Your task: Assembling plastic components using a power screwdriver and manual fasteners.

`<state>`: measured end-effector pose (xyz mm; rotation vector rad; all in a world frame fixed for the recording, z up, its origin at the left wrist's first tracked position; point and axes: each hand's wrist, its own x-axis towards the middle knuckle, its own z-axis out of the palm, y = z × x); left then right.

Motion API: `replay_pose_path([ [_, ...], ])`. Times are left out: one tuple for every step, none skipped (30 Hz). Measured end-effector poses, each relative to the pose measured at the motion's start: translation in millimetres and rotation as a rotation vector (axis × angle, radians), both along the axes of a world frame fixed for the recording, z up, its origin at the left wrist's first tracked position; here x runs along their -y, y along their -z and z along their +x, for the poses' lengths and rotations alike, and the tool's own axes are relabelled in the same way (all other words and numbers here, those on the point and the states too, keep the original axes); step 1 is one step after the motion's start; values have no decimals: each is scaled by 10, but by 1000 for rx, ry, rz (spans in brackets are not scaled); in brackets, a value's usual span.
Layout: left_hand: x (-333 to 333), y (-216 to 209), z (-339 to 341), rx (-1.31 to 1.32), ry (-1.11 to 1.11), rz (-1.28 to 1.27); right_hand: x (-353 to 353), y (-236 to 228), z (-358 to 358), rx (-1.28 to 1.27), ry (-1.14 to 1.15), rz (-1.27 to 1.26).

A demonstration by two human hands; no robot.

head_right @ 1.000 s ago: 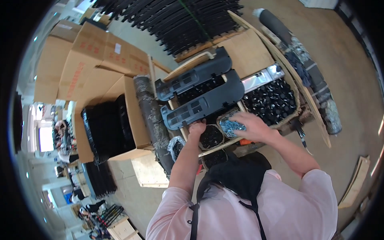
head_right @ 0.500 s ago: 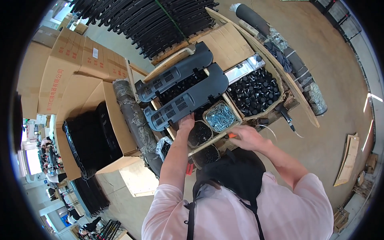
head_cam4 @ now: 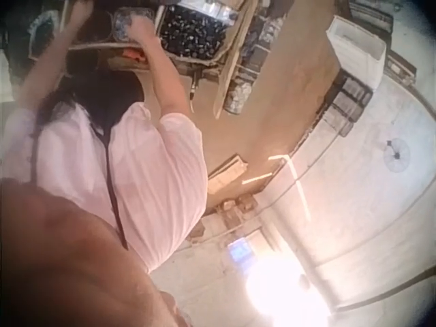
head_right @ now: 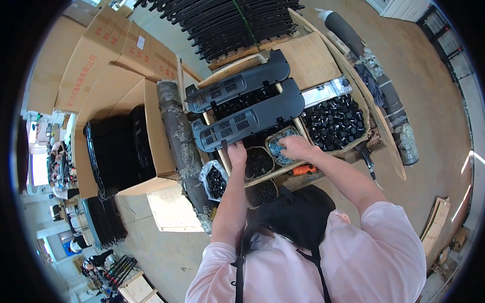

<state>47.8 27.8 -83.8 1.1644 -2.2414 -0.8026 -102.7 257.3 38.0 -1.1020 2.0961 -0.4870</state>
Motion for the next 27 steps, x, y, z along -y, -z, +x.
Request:
replay_pose_path([
  [-80, -104, 16, -131, -65, 560, -21, 115, -4, 8, -1, 5],
  [-190, -275, -8, -261, -125, 1119, -86, 214, -31, 1, 36, -22],
  [-410, -537, -103, -318, -111, 1288, -211, 290, -89, -8, 92, -43],
  [-426, -595, 39, -354, -41, 1399, -170, 274, -92, -4, 76, -56],
  [-464, -652, 179, -413, -8, 1549, -121, 271, -90, 41, 76, -55],
  [-490, -698, 276, -473, 28, 1699, -70, 275, -89, 86, 77, -53],
  [-478, -769, 353, -485, 9, 1683, -9, 257, -63, 116, 73, -53],
  [-466, -835, 424, -638, 142, 1796, 52, 275, -48, 124, 52, -61],
  [-457, -896, 485, -794, 285, 1897, 106, 278, -46, 153, 45, -69],
  [-457, -978, 516, -808, 269, 1879, 161, 289, -45, 179, 36, -77],
  [-459, -1052, 528, -819, 320, 1842, 190, 290, -26, 175, 28, -54],
  [-461, -1125, 539, -827, 370, 1805, 237, 312, -18, 181, 8, -59],
  [-471, -1185, 545, -818, 352, 1776, 241, 361, -21, 155, -2, -47],
  [-498, -1296, 506, -818, 346, 1776, 232, 405, -39, 128, -4, -29],
  [-535, -1403, 464, -825, 319, 1723, 201, 450, -39, 142, -4, -49],
  [-547, -1470, 498, -842, 282, 1657, 250, 402, -1, 147, -21, -51],
  [-506, -1454, 554, -896, 304, 1659, 302, 361, 45, 131, -60, -45],
  [-446, -1393, 610, -900, 293, 1655, 358, 325, 97, 115, -96, -39],
  [-382, -1301, 674, -907, 218, 1644, 427, 307, 141, 73, -156, -71],
  [-360, -1279, 678, -909, 145, 1639, 471, 410, 170, 74, -158, -69],
  [-404, -1246, 665, -870, -59, 1598, 522, 513, 209, -20, -201, -191],
  [-406, -1215, 688, -870, -64, 1595, 601, 553, 267, -112, -247, -316],
  [-401, -1189, 712, -710, -155, 1552, 680, 590, 320, -156, -273, -300],
  [-405, -1164, 730, -550, -243, 1502, 746, 619, 355, -153, -275, -304],
  [-455, -1188, 698, -507, -239, 1478, 799, 630, 394, -209, -340, -206],
  [-478, -1218, 672, -471, -212, 1472, 840, 637, 419, -265, -404, -107],
  [-495, -1244, 624, -407, -212, 1433, 885, 642, 431, -261, -399, -105],
])
